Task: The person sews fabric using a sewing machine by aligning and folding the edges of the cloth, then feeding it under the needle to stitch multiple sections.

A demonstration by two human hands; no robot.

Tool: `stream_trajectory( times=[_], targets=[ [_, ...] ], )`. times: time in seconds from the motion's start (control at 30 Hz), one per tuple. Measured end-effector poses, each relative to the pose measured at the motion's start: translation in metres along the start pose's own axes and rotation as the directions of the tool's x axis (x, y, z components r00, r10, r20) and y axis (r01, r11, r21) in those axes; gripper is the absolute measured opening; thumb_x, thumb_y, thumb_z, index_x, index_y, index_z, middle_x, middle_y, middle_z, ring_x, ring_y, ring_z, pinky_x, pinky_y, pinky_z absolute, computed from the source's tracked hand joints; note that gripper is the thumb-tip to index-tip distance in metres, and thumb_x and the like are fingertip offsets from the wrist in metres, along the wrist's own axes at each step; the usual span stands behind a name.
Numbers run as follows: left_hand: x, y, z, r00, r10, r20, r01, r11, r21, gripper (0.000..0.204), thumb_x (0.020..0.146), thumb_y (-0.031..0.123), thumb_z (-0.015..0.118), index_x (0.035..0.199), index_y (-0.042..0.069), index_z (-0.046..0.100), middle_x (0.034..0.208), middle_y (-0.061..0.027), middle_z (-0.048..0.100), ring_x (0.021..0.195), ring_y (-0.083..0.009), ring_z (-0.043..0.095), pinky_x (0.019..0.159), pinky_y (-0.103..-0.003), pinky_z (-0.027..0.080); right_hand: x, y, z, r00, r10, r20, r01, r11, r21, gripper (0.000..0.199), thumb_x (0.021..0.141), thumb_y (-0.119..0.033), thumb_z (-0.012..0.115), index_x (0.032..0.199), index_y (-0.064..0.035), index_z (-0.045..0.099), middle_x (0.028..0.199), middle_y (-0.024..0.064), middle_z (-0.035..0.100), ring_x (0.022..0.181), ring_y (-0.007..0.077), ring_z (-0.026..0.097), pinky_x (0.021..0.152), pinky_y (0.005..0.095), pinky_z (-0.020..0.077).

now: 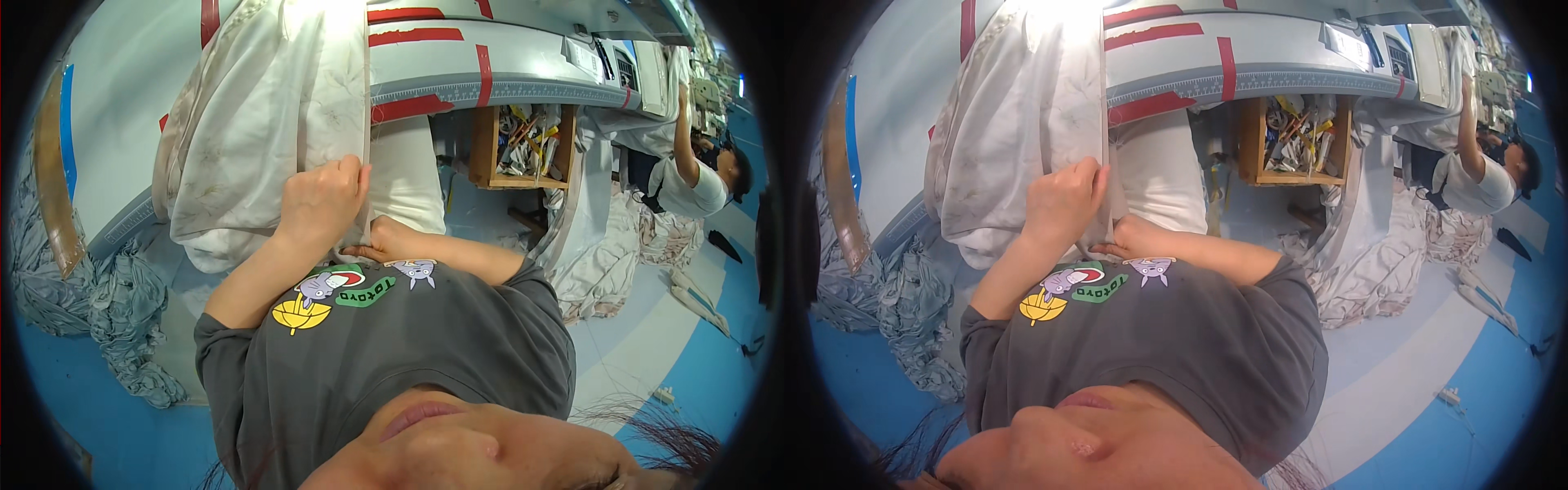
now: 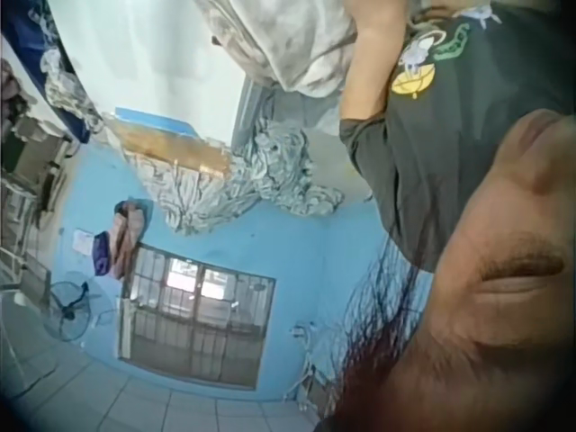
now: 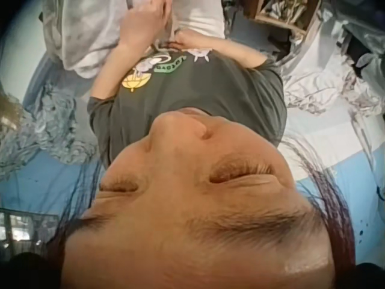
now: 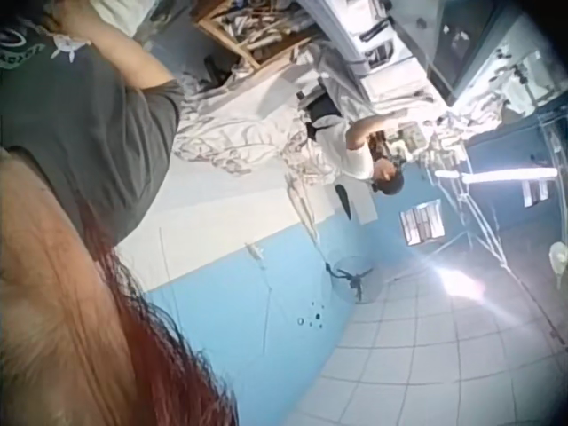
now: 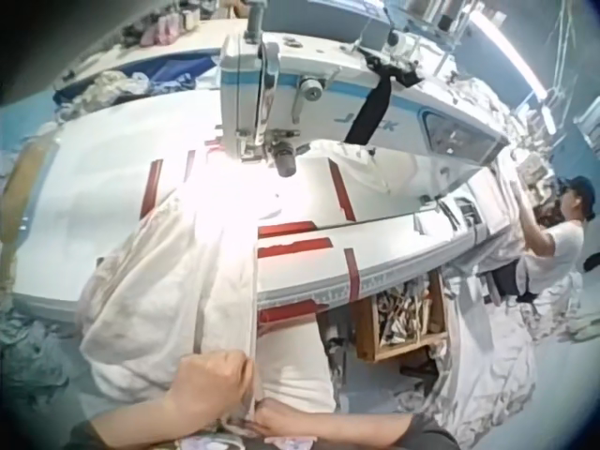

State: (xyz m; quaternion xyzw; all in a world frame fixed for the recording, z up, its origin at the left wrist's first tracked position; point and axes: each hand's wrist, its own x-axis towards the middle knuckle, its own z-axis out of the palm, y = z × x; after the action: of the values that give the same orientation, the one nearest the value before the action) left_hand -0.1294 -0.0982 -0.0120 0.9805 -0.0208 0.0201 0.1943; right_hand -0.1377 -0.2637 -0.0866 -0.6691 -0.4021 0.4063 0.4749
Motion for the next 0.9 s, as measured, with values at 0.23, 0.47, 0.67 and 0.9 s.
stream_trajectory(
  times=[0.23, 0.47, 0.67, 0.9],
  targets=[
    [-0.002, -0.002, -0.004, 0.997, 0.068, -0.041, -0.069, 0.997, -0.046, 0.019, 0.082, 0.016, 0.063, 0.068, 0.009, 0.052, 0.056, -0.0076, 0.058, 0.048, -0.0251, 0.059, 0.043, -0.035, 0.045, 0.004, 0.002, -0.012, 0.973, -0.154, 0.171, 0.208, 0.906, -0.369, 0.013, 0.072, -0.017, 0.064, 0.072, -0.0040, 0.063, 0.059, 0.0138, 0.059, 0.055, 0.0310, 0.060, 0.053, 0.0397, 0.0481],
    [-0.004, -0.010, -0.002, 0.987, 0.133, 0.094, -0.119, 0.983, -0.137, 0.017, 0.077, 0.012, 0.066, 0.069, 0.008, 0.051, 0.058, -0.0077, 0.059, 0.050, -0.0257, 0.060, 0.045, -0.036, 0.046, 0.036, -0.055, -0.112, 0.951, 0.049, 0.306, 0.120, 0.853, -0.508, 0.015, 0.073, -0.025, 0.070, 0.080, -0.0120, 0.068, 0.073, 0.0084, 0.063, 0.067, 0.0268, 0.062, 0.060, 0.0340, 0.0486],
    [0.000, 0.002, -0.004, 0.980, 0.195, 0.039, -0.186, 0.970, -0.159, 0.019, 0.075, 0.012, 0.067, 0.069, 0.007, 0.050, 0.055, -0.0070, 0.055, 0.050, -0.0263, 0.059, 0.044, -0.036, 0.046, 0.122, -0.039, -0.210, 0.806, -0.410, -0.427, -0.105, 0.611, -0.785, 0.017, 0.087, -0.024, 0.053, 0.094, -0.0106, 0.061, 0.080, 0.0092, 0.065, 0.068, 0.0297, 0.063, 0.060, 0.0409, 0.0495],
    [0.001, -0.007, -0.006, 0.968, 0.246, 0.043, -0.229, 0.943, -0.240, 0.018, 0.073, 0.010, 0.066, 0.066, 0.008, 0.050, 0.053, -0.0059, 0.054, 0.046, -0.0241, 0.057, 0.043, -0.035, 0.044, 0.071, -0.036, -0.230, 0.735, -0.530, -0.424, -0.144, 0.488, -0.861, 0.034, 0.083, -0.017, 0.065, 0.114, -0.0070, 0.056, 0.119, 0.0085, 0.059, 0.103, 0.0246, 0.060, 0.083, 0.0376, 0.0510]
  ],
)
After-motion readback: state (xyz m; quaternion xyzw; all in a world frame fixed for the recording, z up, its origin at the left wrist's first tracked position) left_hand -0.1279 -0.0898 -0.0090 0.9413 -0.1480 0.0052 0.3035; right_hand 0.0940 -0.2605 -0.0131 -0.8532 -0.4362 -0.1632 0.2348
